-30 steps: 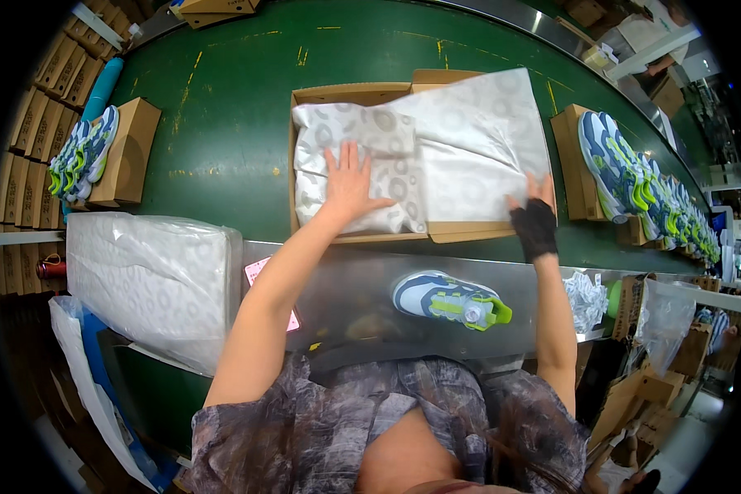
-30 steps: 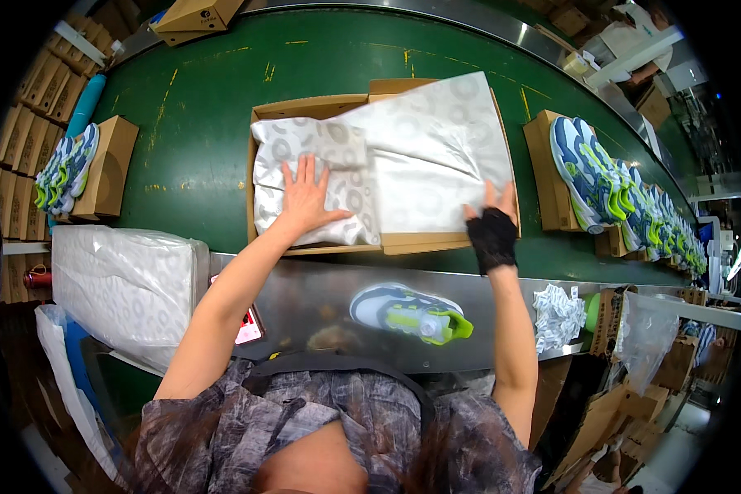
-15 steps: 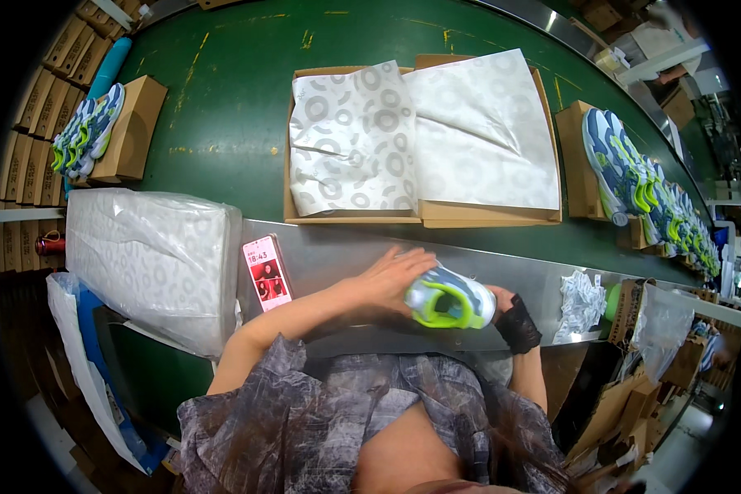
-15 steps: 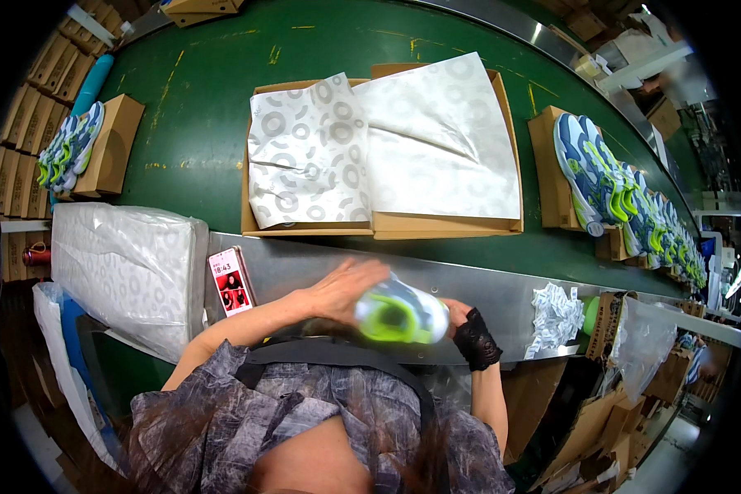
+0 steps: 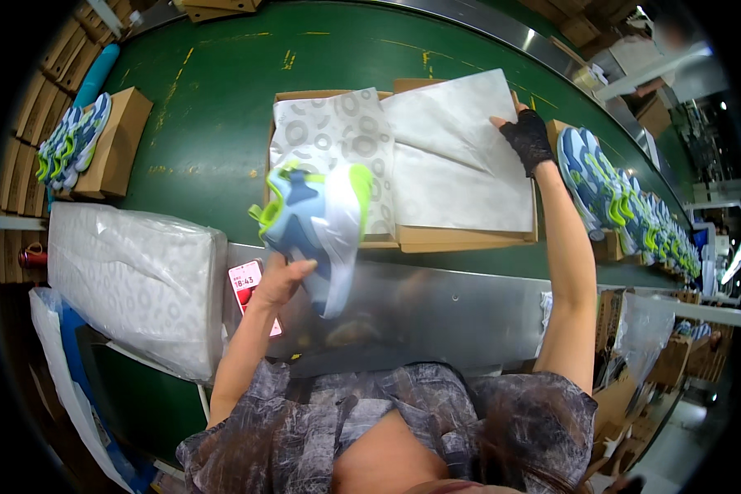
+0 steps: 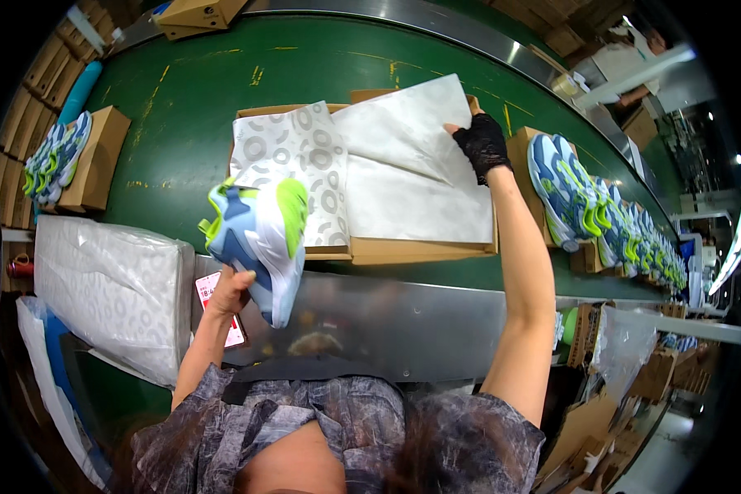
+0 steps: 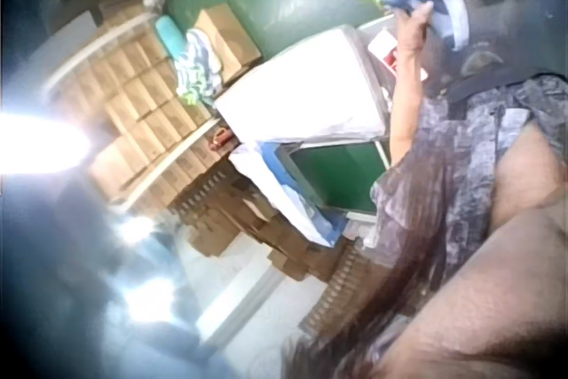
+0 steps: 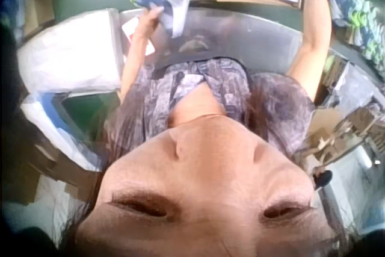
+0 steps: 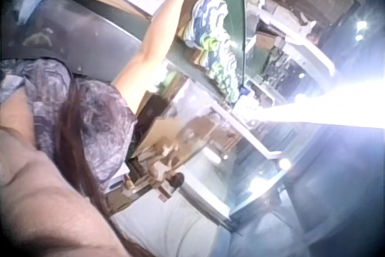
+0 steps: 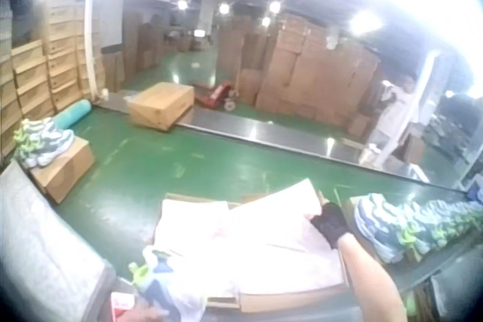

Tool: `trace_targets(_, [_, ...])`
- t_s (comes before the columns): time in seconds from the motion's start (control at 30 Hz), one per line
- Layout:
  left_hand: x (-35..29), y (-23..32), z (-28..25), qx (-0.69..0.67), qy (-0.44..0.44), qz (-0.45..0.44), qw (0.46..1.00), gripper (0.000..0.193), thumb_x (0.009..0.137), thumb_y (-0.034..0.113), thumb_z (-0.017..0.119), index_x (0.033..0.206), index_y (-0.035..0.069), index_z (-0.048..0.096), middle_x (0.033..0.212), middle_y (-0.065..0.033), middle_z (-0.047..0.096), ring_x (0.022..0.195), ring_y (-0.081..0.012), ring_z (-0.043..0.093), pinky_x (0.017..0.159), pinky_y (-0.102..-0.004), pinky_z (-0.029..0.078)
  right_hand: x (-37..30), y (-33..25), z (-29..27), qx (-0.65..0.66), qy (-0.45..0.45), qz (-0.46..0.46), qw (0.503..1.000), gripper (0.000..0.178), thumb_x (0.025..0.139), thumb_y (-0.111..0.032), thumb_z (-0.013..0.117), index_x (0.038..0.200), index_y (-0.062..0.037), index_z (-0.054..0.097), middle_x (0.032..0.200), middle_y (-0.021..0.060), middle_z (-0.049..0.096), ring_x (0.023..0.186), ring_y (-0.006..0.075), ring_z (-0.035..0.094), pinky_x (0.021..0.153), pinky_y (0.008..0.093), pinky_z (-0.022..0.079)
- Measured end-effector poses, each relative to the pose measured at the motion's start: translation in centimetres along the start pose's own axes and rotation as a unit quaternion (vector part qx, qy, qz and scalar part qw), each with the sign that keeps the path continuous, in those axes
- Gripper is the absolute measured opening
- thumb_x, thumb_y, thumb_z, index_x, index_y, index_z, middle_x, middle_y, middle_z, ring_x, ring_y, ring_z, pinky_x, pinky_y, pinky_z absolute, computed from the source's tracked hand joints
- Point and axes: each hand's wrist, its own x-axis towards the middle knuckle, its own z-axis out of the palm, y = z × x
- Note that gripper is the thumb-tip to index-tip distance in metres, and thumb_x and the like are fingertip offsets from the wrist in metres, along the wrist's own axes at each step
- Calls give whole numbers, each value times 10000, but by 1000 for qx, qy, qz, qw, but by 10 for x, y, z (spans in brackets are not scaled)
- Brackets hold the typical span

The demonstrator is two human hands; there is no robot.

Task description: The person repeatedly places pairs of blue and green sneakers into cardboard boxes, covers them with white tissue paper, closes the boxes, and moves them along a green conveyor belt. The process is repeated for multiple pairs in a warehouse setting.

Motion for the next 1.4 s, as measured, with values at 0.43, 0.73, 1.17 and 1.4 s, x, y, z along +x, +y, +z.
trace_targets(0.43, [172, -19, 16, -46, 2, -127, 991, 683, 820, 484, 523, 1217, -53, 382, 1199, -163, 469, 1035, -283, 519, 796, -453, 477, -57, -84, -144, 311, -58, 39, 948, 242, 843, -150, 517, 1036, -11, 559, 797, 76, 601, 577, 91, 526, 530, 199, 399])
trace_targets(0.73, [190, -113, 7, 278, -16, -137, 951, 769, 797, 538, 488, 1097, -169, 435, 1082, -244, 529, 758, -376, 615, 549, -418, 540, -244, -21, -16, 547, -357, 226, 723, 359, 819, -275, 577, 1035, 10, 547, 1042, 148, 578, 976, 239, 562, 818, 340, 456])
trace_targets(1.17, [98, -5, -8, 116, 203, 179, 956, 278, 912, 250, 420, 955, 18, 566, 773, -18, 556, 556, -36, 442, 456, -182, 334, -212, -60, 87, 498, 41, 311, 809, 381, 762, -165, 573, 1110, -41, 480, 1063, 110, 536, 960, 239, 527, 756, 376, 433])
trace_targets(1.4, [112, -17, -40, 315, 270, 80, 906, 568, 877, 485, 399, 1060, -35, 534, 949, -127, 563, 865, -187, 503, 757, -347, 402, -195, -134, 122, -67, -38, -166, 983, 666, 648, 50, 473, 1267, -187, 404, 1360, 175, 296, 1248, 344, 277, 929, 570, 190])
